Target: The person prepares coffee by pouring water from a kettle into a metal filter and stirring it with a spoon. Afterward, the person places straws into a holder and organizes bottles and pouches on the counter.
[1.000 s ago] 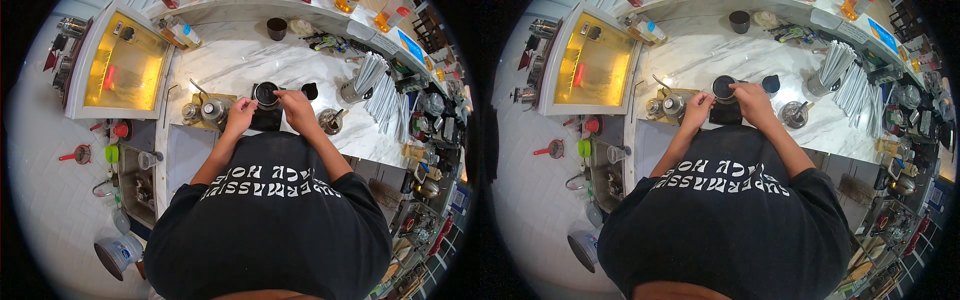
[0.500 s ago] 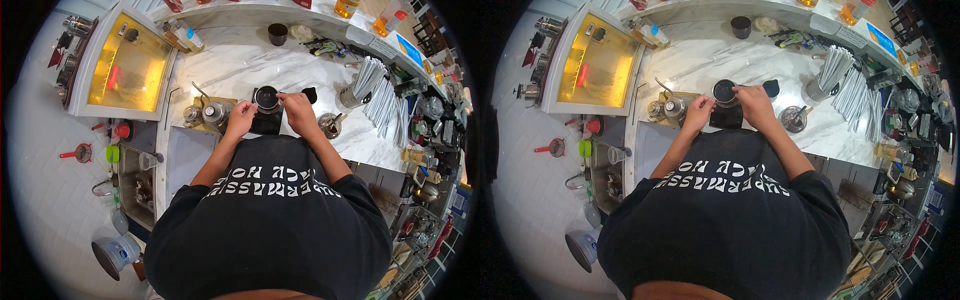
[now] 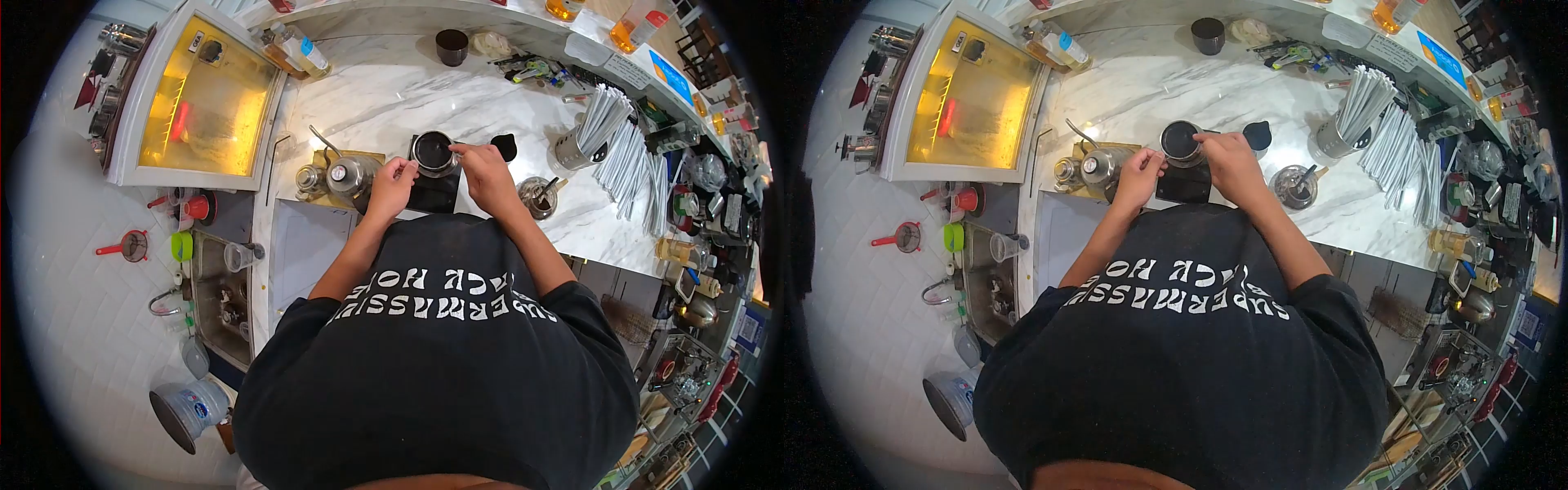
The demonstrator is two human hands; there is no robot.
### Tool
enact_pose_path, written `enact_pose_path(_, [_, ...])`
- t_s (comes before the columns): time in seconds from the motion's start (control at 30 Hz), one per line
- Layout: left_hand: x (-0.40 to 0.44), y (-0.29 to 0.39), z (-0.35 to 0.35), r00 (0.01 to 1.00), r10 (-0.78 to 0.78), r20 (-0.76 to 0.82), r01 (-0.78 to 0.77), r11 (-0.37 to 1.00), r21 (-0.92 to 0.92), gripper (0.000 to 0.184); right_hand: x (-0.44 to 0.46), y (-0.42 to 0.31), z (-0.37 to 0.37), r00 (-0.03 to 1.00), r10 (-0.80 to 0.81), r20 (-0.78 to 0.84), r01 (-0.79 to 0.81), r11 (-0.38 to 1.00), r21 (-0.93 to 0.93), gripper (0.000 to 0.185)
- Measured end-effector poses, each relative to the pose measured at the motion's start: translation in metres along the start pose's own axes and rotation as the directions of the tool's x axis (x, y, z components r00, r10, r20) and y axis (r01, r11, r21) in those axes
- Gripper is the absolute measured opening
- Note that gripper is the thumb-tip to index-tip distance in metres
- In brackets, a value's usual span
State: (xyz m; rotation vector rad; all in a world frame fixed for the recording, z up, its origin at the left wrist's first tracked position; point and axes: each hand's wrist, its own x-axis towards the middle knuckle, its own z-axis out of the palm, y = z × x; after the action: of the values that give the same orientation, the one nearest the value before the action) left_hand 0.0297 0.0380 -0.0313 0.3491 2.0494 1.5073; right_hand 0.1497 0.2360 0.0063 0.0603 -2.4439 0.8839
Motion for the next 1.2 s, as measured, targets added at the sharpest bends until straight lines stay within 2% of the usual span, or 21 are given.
enact_pose_path(0.17, [-0.002,0.003,0.001,1.0,-0.017,0.006,0.017,1.0,-0.016,0.024,-0.003,-0.005,-0.004,0.999,0.034,0.01,-0.035,0.999,0.017,0.012])
enact_pose_path(0.37, [-0.001,0.002,0.0,1.0,-0.004,0.011,0.004,1.0,-0.013,0.024,0.003,-0.004,0.004,0.999,0.003,0.032,-0.004,1.0,0.02,0.014])
enact_pose_path(0.43, [-0.002,0.002,0.0,1.0,-0.024,0.001,0.024,1.0,-0.007,0.024,0.004,-0.008,0.001,0.998,0.066,0.007,-0.066,0.998,0.006,0.017])
enact_pose_path(0.73, [-0.001,-0.001,0.0,1.0,-0.027,0.006,0.027,0.999,-0.037,0.024,0.003,-0.005,0.007,1.0,-0.003,0.018,0.002,0.999,0.044,0.015])
enact_pose_path(0.83, [-0.002,-0.001,-0.001,1.0,-0.023,0.011,0.023,0.999,-0.042,0.025,0.004,-0.003,0.005,1.0,-0.009,0.002,0.009,1.0,0.0,0.015])
enact_pose_path(1.2, [0.002,-0.004,-0.001,1.0,-0.028,0.011,0.029,0.999,-0.029,0.025,0.004,-0.003,0.004,1.0,0.005,0.016,-0.005,1.0,0.028,0.014])
